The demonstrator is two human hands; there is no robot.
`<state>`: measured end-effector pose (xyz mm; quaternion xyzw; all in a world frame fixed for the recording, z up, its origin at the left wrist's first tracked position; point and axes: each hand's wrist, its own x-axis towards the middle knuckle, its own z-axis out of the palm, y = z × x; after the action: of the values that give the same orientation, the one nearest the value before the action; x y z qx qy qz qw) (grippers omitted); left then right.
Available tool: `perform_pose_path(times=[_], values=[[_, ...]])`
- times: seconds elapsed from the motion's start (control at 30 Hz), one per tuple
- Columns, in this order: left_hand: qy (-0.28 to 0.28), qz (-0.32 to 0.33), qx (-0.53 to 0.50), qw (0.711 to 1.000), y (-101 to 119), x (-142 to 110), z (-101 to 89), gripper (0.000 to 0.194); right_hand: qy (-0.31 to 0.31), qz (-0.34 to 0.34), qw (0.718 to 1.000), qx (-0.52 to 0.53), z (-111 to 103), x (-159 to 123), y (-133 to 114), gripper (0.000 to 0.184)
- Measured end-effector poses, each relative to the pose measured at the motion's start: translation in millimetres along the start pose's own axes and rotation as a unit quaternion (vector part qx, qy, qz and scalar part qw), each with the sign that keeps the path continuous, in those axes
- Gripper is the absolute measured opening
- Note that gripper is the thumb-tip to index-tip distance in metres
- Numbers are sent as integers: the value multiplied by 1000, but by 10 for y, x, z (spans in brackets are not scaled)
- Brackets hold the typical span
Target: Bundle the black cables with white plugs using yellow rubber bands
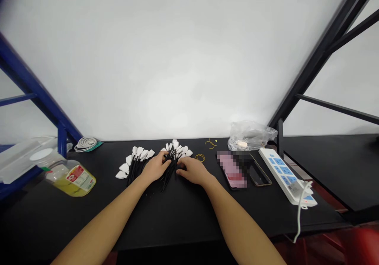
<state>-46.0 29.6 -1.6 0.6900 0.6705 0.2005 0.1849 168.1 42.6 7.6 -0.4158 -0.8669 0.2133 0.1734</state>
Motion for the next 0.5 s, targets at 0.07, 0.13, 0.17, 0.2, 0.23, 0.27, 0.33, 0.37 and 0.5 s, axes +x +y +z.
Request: perform_pose_path(times=[0.07,0.13,0.17,0.2,0.23,0.27,0.33,0.37,0.5], values=[[2,5,6,1000,2,-3,3,29,0,-1,1000,0,6,1,8,26],[2,5,12,1000,11,-7,-2,19,0,1,1000,2,12,2,15,27],[4,2,15,1000,17,-9,-7,15,-1,2,1000,2,14,2,18,28],[8,-3,18,1000,23,-11,-13,14,-1,3,1000,3,15,2,20,28],[12,-8,21,1000,28,-13,-21,14,0,2,1000,3,15,3,21,28],[14,-13,25,1000,32,-15,-28,15,0,2,1000,2,14,3,21,27],[12,-20,38,999,33,-19,-42,20,0,1,1000,1,12,4,20,27],[7,-19,48,999,30,-21,-47,24,0,1,1000,2,11,3,20,27],[-7,5,94,996,27,-31,-54,36,-2,1,1000,5,7,0,22,28]])
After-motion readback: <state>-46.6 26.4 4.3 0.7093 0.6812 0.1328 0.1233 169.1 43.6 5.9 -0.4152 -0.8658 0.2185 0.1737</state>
